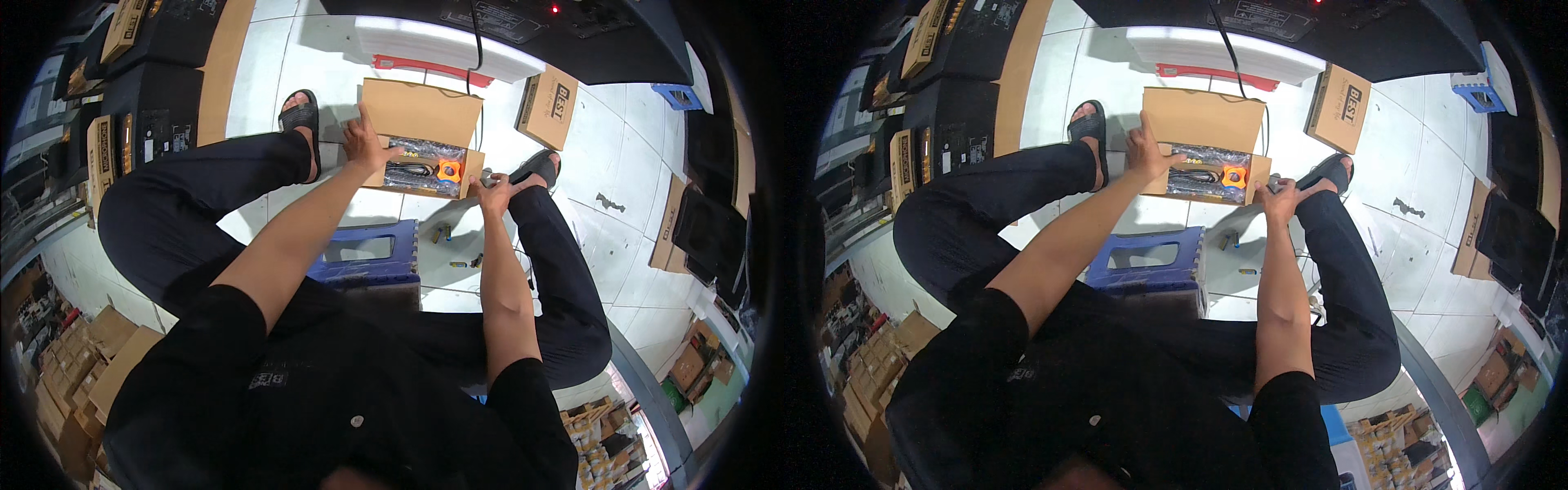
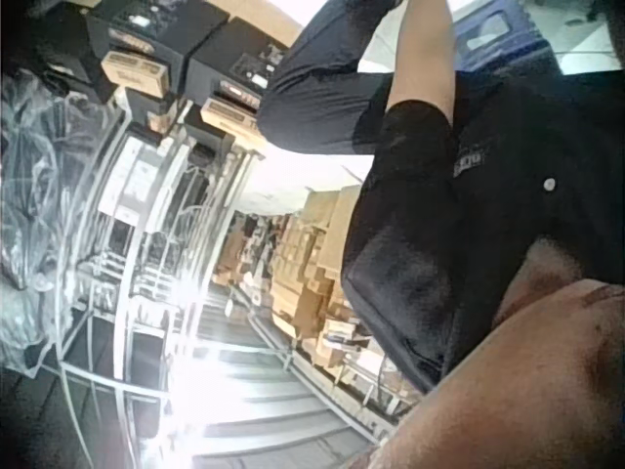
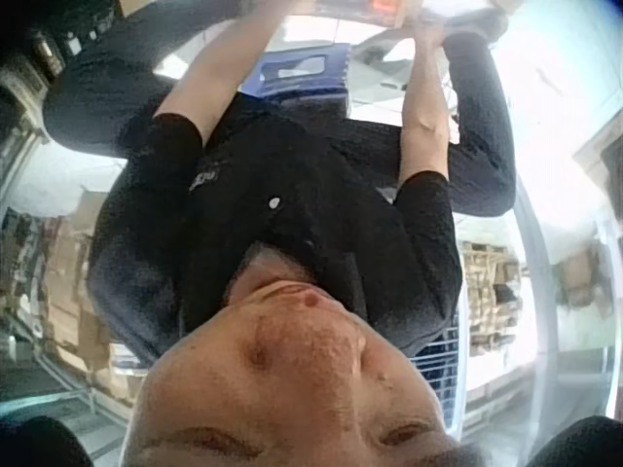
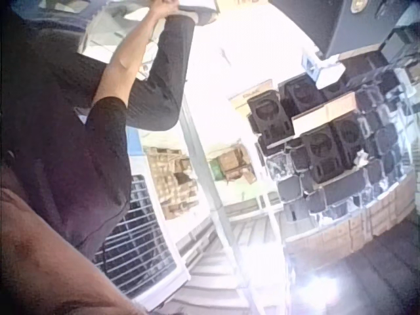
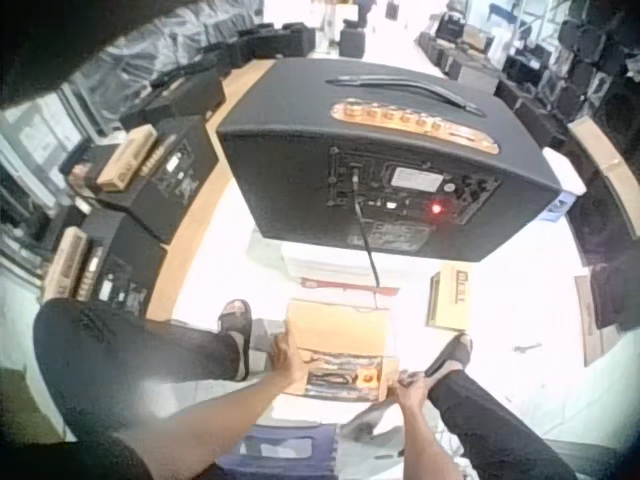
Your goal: The person tests a microphone by connecting it to a speaker, adjusting the speaker's knobs, and speaking into the microphone. They then place the microphone into a box and adjust the speaker again.
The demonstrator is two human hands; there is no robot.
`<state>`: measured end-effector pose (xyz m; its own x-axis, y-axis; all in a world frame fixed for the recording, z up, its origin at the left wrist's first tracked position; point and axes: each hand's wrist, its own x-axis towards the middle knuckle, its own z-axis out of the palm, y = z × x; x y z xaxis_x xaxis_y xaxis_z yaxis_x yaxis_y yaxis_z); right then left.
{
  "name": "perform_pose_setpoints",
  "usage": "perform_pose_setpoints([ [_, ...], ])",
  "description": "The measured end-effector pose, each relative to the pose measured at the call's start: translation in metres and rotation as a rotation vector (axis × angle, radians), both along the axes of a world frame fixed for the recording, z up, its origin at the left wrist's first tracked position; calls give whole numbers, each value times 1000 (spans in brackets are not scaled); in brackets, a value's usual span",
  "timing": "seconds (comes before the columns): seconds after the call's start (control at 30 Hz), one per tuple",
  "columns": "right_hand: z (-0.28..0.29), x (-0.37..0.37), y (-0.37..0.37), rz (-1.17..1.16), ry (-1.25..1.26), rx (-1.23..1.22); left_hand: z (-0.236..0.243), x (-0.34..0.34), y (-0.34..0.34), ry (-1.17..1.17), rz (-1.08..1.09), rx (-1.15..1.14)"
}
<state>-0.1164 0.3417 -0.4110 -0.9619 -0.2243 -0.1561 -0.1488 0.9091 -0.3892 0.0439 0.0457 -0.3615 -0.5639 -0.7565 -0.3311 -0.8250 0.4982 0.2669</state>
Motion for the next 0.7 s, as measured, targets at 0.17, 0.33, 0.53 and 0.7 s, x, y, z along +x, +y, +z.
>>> perform_pose_setpoints([
  [0.17,41,3,-56,507,-65,-197,-31,45,-68,124,-124,381],
  [0.33,14,45,-58,583,-210,-97,-42,104,-119,154,0,556],
  [0.53,35,30,-40,674,-121,81,-46,114,-19,254,-66,-146],
  [0.7,20,24,-50,648,-95,151,-15,53,23,390,-844,200],
])
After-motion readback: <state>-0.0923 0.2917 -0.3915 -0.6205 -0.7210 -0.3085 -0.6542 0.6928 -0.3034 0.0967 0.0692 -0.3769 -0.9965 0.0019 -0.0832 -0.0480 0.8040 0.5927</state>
